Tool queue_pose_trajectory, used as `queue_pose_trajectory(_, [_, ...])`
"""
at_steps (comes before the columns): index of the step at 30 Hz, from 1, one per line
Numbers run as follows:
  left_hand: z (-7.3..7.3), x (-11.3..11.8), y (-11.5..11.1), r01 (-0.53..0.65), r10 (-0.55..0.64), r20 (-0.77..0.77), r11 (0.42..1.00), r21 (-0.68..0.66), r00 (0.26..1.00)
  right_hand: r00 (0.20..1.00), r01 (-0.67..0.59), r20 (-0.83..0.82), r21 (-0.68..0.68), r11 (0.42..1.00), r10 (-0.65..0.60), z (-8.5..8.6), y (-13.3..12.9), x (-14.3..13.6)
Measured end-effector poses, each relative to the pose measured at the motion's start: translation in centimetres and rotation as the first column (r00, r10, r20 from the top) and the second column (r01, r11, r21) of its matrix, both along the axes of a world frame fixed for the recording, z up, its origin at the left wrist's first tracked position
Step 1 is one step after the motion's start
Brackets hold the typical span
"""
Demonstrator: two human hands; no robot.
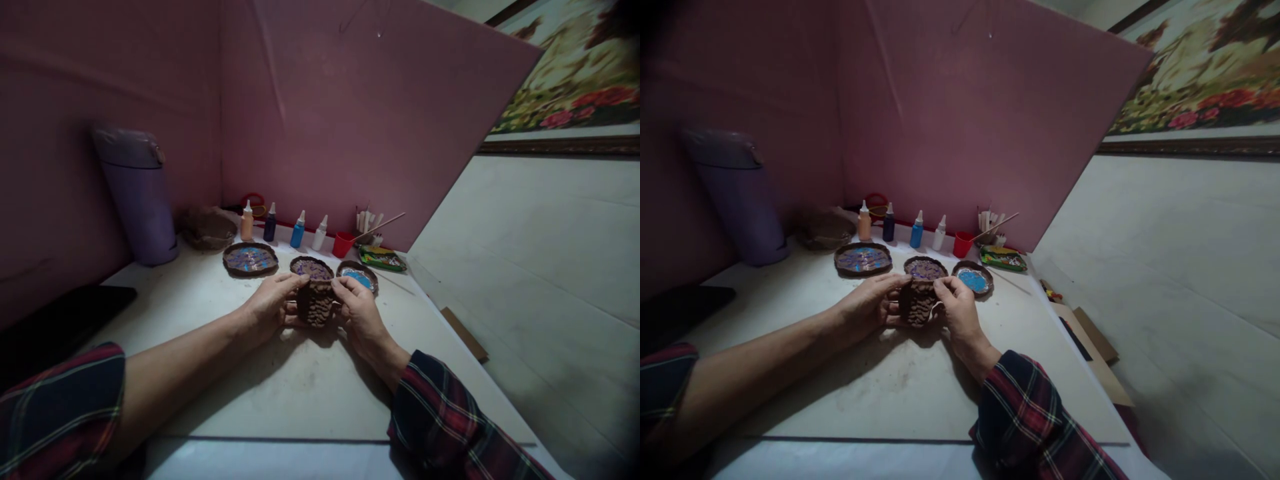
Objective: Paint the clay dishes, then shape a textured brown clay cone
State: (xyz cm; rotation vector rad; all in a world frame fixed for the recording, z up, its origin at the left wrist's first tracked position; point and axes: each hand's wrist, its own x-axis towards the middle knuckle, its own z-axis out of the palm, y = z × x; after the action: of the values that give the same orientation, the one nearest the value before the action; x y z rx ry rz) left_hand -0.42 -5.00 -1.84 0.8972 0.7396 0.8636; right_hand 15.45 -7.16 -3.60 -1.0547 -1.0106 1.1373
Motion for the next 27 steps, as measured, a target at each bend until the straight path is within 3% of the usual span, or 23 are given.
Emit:
queue_pose_trajectory(13, [0.17,-0.02,-0.02,0.020,-0.020,-0.021,1.000,0.003,1.000,1.000,0.008,0.003,-0.006,1.000,-0.008,-0.05,0.05,-0.02])
queue_pose_trajectory(20, [0.56,-0.18,-0.05,0.055,-0.050,0.063,0.995,-0.082,0.997,1.000,0.015,-0.011,-0.002,1.000,-0.015,0.03,-0.03,-0.01])
queue_pose_trajectory(27, [-0.02,0.05,0.01,-0.005,0.005,0.002,1.000,0.021,1.000,0.999,0.019,0.039,0.012,1.000,-0.020,0.32,-0.14,-0.09])
